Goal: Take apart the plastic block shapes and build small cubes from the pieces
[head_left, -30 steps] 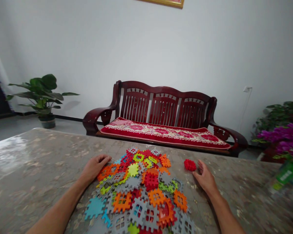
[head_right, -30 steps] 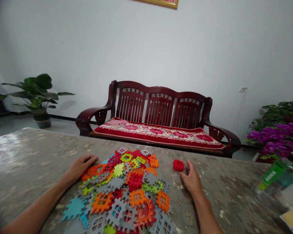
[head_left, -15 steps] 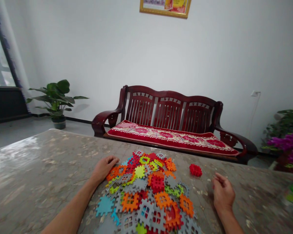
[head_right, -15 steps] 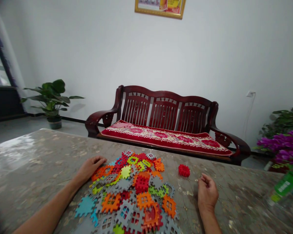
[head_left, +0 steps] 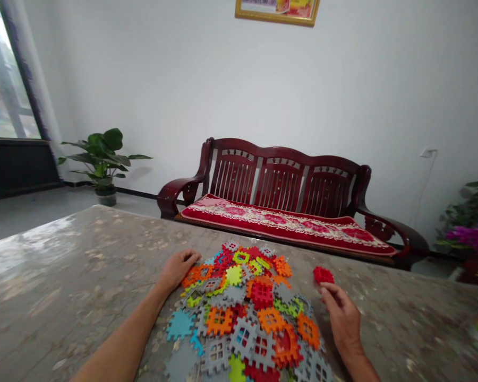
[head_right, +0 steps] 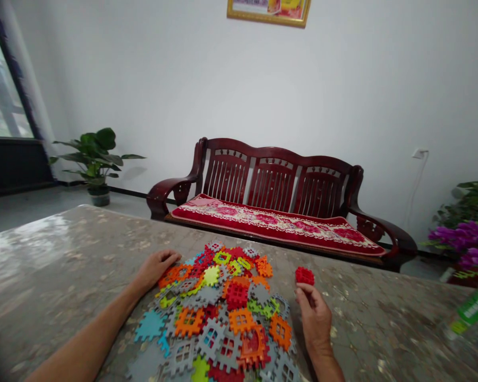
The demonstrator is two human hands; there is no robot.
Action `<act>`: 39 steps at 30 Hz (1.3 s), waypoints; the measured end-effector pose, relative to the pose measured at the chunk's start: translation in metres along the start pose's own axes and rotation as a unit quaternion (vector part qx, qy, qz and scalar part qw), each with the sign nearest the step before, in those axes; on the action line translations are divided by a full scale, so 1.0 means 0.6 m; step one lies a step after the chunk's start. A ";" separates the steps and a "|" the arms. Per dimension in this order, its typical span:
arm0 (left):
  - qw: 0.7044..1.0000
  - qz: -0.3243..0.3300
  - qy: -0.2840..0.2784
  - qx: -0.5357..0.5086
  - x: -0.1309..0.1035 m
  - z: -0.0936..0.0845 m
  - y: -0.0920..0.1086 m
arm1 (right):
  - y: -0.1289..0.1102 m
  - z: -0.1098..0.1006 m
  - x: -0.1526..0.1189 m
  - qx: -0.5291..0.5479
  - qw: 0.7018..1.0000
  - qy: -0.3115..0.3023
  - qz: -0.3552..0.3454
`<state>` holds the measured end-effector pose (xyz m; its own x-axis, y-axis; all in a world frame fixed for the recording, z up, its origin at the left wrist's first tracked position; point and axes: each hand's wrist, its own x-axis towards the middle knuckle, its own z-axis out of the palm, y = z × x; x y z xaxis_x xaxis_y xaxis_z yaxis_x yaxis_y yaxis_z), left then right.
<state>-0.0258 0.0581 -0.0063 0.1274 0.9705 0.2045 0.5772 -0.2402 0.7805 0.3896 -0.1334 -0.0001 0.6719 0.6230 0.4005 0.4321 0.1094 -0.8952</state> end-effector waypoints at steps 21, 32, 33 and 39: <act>1.000 -0.024 -0.006 0.014 -0.002 -0.005 0.017 | -0.110 0.069 -0.064 -0.083 0.928 -0.334 -0.139; 0.999 -0.015 0.001 0.029 0.002 -0.001 0.012 | -0.122 0.101 -0.057 -0.188 0.906 -0.352 -0.141; 1.000 -0.015 0.000 0.028 0.002 -0.001 0.011 | -0.124 0.104 -0.056 -0.197 0.904 -0.355 -0.135; 1.000 -0.009 -0.004 0.018 0.003 0.000 0.008 | -0.125 0.111 -0.053 -0.196 0.896 -0.385 -0.106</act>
<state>-0.0227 0.0589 -0.0024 0.1229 0.9749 0.1859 0.6073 -0.2220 0.7628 0.2956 -0.1101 0.0412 0.0011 0.9863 0.1650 0.7799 0.1024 -0.6175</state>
